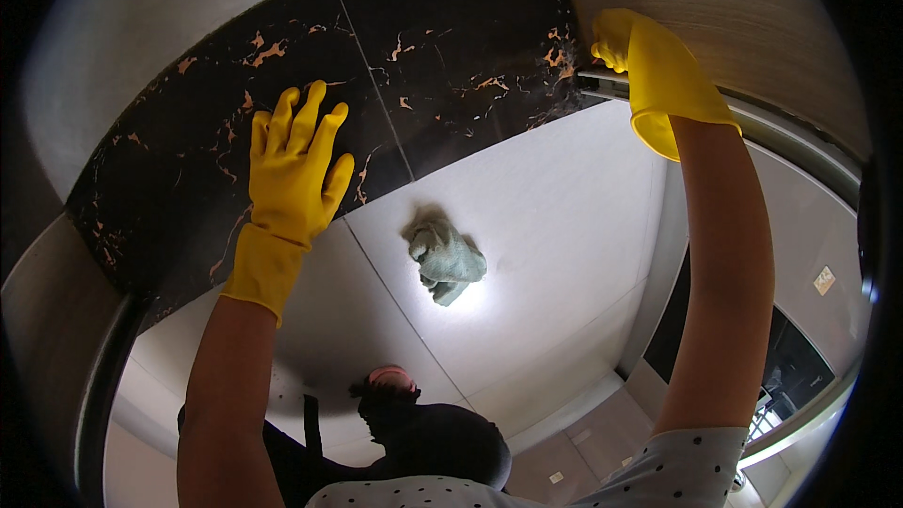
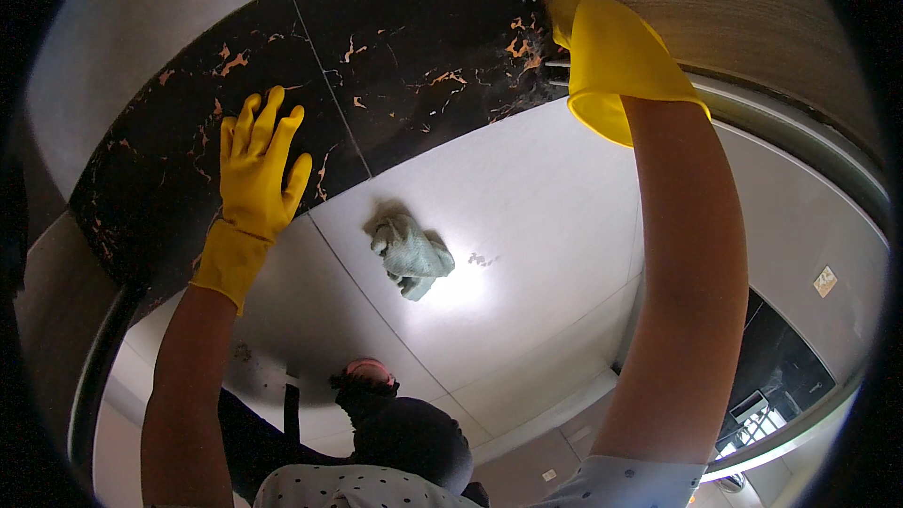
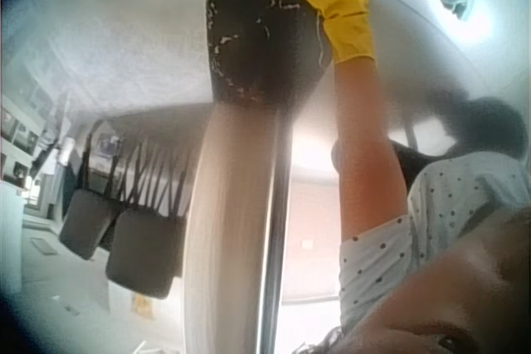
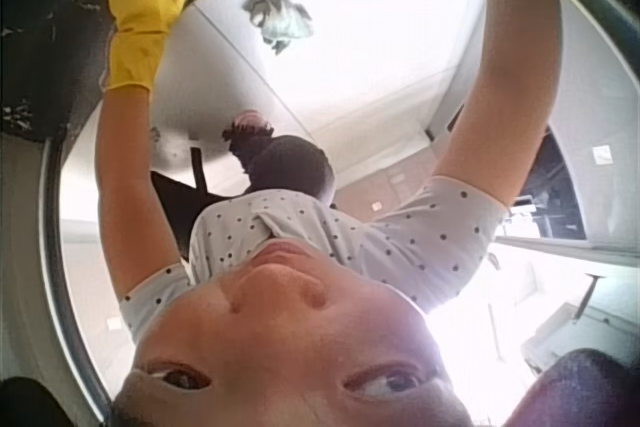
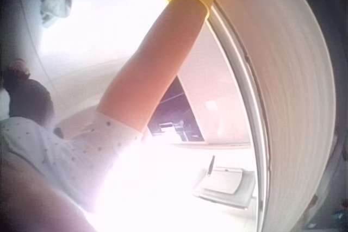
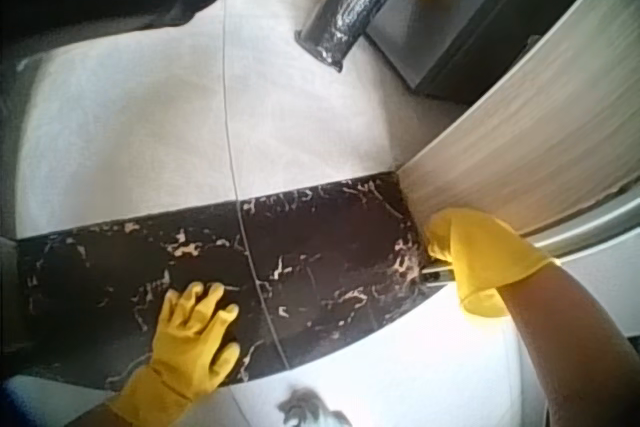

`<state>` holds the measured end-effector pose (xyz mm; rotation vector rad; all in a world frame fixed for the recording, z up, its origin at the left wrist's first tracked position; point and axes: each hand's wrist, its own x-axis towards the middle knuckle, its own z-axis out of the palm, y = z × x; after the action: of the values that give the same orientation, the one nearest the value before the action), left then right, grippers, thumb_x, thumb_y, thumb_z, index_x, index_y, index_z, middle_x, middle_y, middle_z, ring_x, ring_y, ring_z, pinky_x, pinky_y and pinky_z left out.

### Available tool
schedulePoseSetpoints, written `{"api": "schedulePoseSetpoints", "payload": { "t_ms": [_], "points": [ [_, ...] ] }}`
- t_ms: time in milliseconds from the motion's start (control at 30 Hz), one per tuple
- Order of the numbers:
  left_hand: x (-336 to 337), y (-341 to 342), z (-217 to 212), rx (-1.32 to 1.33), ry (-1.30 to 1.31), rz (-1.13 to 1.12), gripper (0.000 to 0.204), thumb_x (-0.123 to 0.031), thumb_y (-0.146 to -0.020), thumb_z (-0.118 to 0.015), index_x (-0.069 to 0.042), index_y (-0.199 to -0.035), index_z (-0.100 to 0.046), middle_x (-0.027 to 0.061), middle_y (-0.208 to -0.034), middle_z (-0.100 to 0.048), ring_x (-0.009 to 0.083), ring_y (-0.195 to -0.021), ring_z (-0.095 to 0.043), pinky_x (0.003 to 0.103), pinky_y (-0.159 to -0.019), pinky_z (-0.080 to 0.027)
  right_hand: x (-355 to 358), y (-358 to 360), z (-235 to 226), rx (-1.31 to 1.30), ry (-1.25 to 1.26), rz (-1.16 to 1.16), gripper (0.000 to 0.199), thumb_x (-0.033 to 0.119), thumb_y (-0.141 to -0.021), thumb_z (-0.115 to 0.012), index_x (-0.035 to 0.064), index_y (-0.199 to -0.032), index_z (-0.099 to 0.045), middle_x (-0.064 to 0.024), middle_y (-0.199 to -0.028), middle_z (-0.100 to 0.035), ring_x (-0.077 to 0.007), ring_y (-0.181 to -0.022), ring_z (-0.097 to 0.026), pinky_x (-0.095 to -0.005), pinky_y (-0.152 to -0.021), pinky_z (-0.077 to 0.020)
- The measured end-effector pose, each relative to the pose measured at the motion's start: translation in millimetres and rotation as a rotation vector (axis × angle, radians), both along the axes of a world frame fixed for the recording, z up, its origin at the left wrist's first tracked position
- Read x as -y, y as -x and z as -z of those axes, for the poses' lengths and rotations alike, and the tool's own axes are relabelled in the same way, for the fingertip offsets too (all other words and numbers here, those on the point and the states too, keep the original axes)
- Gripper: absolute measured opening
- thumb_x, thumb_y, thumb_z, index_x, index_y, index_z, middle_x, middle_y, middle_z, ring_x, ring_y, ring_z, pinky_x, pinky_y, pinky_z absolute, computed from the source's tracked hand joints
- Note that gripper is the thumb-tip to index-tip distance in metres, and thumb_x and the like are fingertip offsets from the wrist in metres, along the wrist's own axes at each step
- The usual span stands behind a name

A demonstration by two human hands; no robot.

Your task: The person sits on the floor and uses a scraper to remove debris from the tile surface and grout lines. They then wipe the area with a cloth to collect the loosened dirt and debris.

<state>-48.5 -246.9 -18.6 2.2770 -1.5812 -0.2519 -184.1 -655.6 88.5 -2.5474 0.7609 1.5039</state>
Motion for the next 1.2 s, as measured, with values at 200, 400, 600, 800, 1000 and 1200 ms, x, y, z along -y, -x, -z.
{"api": "schedulePoseSetpoints", "payload": {
  "t_ms": [200, 400, 600, 800, 1000, 1200],
  "points": [
    [11.2, 3.4, -1.5, -0.013, 0.029, 0.047, 0.052, -0.028, -0.090, -0.061, -0.012, -0.138, -0.053, 0.0138, -0.152, -0.041, 0.0398, -0.138, -0.038, 0.059, -0.114, -0.026, 72.8, 22.6, 56.8, -0.354, 0.195, 0.929, 0.020, 0.015, -0.094, -0.059, -0.0011, -0.091, -0.070, -0.0189, -0.076, -0.068, -0.0288, -0.062, -0.066, -0.0416, -0.056, -0.0511],
    [3.9, 0.8, 0.8, -0.003, 0.036, 0.022, 0.050, -0.027, -0.090, -0.061, -0.011, -0.137, -0.055, 0.0140, -0.152, -0.041, 0.0398, -0.137, -0.039, 0.059, -0.112, -0.027, 22.8, 23.8, 36.3, 0.047, 0.108, 0.526, 0.016, 0.011, -0.092, -0.063, -0.0043, -0.095, -0.066, -0.0161, -0.070, -0.063, -0.0238, -0.058, -0.061, -0.0376, -0.050, -0.0480],
    [4.8, 0.6, -2.6, 0.035, 0.045, 0.002, 0.052, -0.027, -0.084, -0.066, -0.012, -0.134, -0.058, 0.0129, -0.148, -0.046, 0.0376, -0.134, -0.042, 0.056, -0.110, -0.031, 13.3, 10.8, 29.7, 0.117, 0.029, 0.464, 0.014, 0.009, -0.092, -0.063, -0.0035, -0.096, -0.066, -0.0138, -0.069, -0.062, -0.0209, -0.058, -0.062, -0.0346, -0.048, -0.0463],
    [7.6, 2.3, -0.9, 0.040, 0.069, 0.015, 0.052, -0.027, -0.084, -0.066, -0.012, -0.133, -0.058, 0.0131, -0.148, -0.046, 0.0378, -0.134, -0.042, 0.056, -0.110, -0.031, 10.6, 15.3, 25.6, 0.071, 0.148, 0.412, 0.014, 0.010, -0.090, -0.063, -0.0030, -0.092, -0.068, -0.0133, -0.066, -0.064, -0.0227, -0.058, -0.066, -0.0347, -0.050, -0.0499],
    [6.3, 1.0, 1.0, 0.042, 0.066, 0.018, 0.052, -0.028, -0.085, -0.065, -0.011, -0.133, -0.058, 0.0132, -0.147, -0.046, 0.0382, -0.133, -0.042, 0.057, -0.109, -0.031, 22.1, 26.2, 31.3, 0.216, 0.022, 0.320, 0.016, 0.011, -0.089, -0.063, -0.0038, -0.089, -0.069, -0.0156, -0.070, -0.069, -0.0237, -0.060, -0.069, -0.0357, -0.057, -0.0550],
    [9.4, 2.9, -1.2, 0.032, 0.078, 0.030, 0.052, -0.027, -0.085, -0.065, -0.011, -0.133, -0.058, 0.0136, -0.147, -0.047, 0.0386, -0.132, -0.044, 0.057, -0.109, -0.031, 12.1, 20.2, 2.3, 0.136, 0.066, 0.325, 0.015, 0.011, -0.090, -0.064, -0.0029, -0.093, -0.068, -0.0157, -0.078, -0.069, -0.0245, -0.068, -0.070, -0.0370, -0.059, -0.0528]
  ]
}}
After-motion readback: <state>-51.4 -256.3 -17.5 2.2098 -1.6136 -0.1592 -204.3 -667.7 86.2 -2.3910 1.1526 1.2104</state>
